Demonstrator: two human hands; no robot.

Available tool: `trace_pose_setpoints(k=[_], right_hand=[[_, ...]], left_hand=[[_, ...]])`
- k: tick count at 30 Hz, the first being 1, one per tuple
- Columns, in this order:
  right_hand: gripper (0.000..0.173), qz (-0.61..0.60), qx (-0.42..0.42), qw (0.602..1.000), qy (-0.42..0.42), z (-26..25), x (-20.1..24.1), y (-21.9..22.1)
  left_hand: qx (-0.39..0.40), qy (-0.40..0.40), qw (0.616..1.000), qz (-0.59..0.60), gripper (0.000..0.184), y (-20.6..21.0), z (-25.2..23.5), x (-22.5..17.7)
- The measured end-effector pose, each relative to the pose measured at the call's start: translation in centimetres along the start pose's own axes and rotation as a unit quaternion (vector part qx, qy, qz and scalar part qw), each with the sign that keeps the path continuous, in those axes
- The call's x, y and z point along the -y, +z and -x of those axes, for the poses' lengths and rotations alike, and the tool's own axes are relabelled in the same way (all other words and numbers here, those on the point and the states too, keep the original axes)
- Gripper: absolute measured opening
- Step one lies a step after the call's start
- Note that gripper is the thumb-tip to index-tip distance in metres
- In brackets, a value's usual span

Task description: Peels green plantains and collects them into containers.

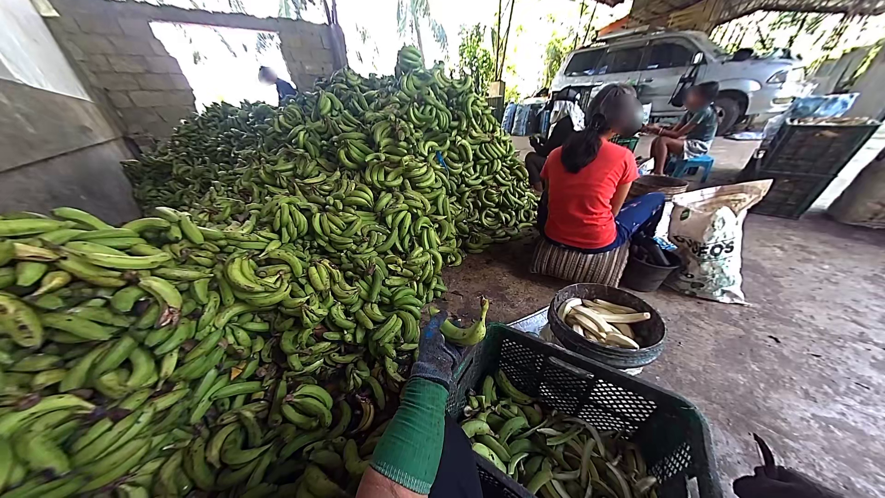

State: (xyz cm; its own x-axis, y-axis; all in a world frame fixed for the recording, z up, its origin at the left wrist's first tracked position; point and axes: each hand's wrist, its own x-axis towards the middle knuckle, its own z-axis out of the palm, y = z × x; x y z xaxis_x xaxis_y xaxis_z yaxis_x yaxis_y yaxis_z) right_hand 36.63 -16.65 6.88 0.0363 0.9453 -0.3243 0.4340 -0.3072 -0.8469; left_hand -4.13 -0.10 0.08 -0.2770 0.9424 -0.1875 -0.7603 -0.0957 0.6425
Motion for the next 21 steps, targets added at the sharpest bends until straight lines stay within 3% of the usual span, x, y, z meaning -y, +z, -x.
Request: trace_pose_setpoints(k=[3, 9, 15, 21], right_hand=[[0.034, 0.013, -0.122, 0.989, 0.083, 3.9, 6.6, 3.6], [0.036, 0.02, -0.08, 0.995, 0.062, 1.6, 3.0, 1.4], [0.031, 0.003, -0.094, 0.993, 0.069, 3.8, 5.9, 2.5], [0.025, 0.044, -0.066, 0.993, 0.088, 2.3, 4.4, 1.6]], left_hand=[[-0.001, 0.0, 1.0, 0.0, 0.027, 0.1, 0.1, 0.0], [0.01, 0.003, 1.0, -0.012, 0.031, -0.3, -0.1, 0.2], [0.003, 0.002, 1.0, -0.007, 0.028, 0.0, 0.0, 0.1], [0.014, -0.004, 1.0, -0.012, 0.033, 0.0, 0.1, 0.1]])
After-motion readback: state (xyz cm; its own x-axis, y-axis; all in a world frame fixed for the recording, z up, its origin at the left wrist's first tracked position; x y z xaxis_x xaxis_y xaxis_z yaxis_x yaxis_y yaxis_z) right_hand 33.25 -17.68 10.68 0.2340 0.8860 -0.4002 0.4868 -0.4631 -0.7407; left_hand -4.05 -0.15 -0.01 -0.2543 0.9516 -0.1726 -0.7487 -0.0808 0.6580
